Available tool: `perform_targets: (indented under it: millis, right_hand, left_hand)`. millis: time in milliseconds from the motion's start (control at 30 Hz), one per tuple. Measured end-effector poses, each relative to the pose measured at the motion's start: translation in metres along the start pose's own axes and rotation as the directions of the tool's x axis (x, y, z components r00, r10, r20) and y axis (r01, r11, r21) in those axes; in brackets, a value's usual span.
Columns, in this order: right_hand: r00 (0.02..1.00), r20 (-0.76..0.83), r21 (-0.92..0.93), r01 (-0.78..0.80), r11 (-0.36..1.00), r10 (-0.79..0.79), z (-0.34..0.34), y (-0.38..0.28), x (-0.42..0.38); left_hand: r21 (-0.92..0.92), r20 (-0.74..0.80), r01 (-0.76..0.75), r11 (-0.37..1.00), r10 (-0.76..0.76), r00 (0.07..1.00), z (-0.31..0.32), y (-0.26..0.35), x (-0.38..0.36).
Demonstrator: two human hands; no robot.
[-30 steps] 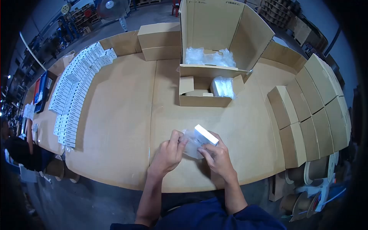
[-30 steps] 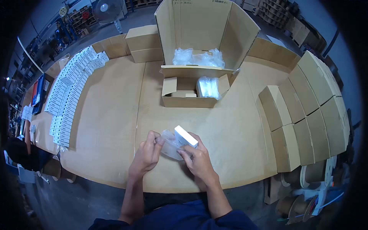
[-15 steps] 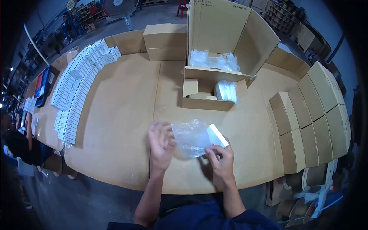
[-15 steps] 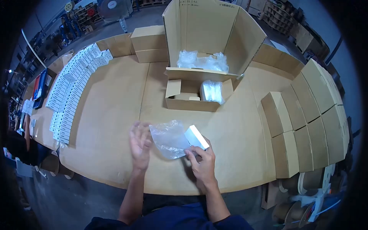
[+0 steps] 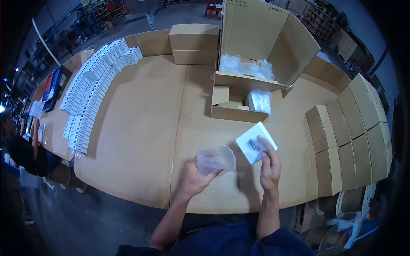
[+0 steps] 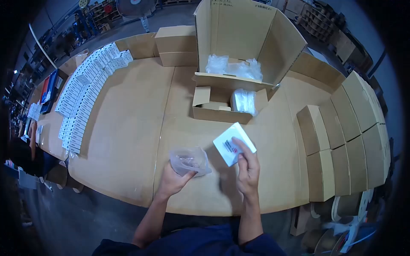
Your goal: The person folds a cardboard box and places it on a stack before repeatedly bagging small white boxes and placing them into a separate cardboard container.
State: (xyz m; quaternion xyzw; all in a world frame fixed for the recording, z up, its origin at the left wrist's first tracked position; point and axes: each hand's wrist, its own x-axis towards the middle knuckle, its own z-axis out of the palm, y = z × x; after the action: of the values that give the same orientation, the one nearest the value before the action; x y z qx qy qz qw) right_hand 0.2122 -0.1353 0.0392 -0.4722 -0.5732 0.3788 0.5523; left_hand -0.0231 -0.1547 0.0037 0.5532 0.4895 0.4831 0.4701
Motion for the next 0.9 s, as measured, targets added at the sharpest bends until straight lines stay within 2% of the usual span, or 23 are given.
perform_targets:
  millis: [67,133,267,400,533,667,767,900]
  right_hand:
    - [0.993,-0.098,0.108,0.073,0.991,-0.063,0.001,-0.016,0.013]
    - [0.975,-0.185,0.214,0.16,0.964,-0.121,0.016,-0.035,0.022]
    - [0.985,-0.127,0.391,0.157,0.907,-0.116,0.031,-0.037,0.028]
    - [0.997,0.037,0.139,0.062,0.988,-0.068,0.031,-0.04,0.025]
    - [0.994,0.043,0.233,0.088,0.969,-0.101,0.033,-0.036,0.027]
    - [0.989,0.097,0.21,0.092,0.973,-0.115,0.025,-0.032,0.03]
    - [0.987,0.116,0.196,0.083,0.977,-0.107,0.026,-0.032,0.033]
    - [0.983,0.171,0.112,0.041,0.993,-0.06,0.025,-0.025,0.038]
  left_hand:
    - [0.094,0.02,-0.016,0.995,0.014,1.0,0.002,0.003,-0.001]
    - [0.107,0.022,-0.021,0.994,0.019,1.0,0.005,0.007,-0.003]
    - [0.148,0.034,-0.02,0.989,0.015,0.999,0.007,0.005,-0.006]
    - [0.093,0.034,0.011,0.996,-0.015,0.999,0.006,0.001,-0.006]
    - [0.073,-0.007,0.017,0.997,-0.016,1.0,0.0,-0.003,-0.005]
    - [0.076,0.034,0.038,0.996,-0.041,0.999,-0.003,-0.007,-0.004]
    - [0.011,0.047,0.052,0.999,-0.052,0.998,0.001,-0.007,-0.005]
    - [0.109,0.093,0.052,0.993,-0.062,0.994,0.0,-0.003,-0.006]
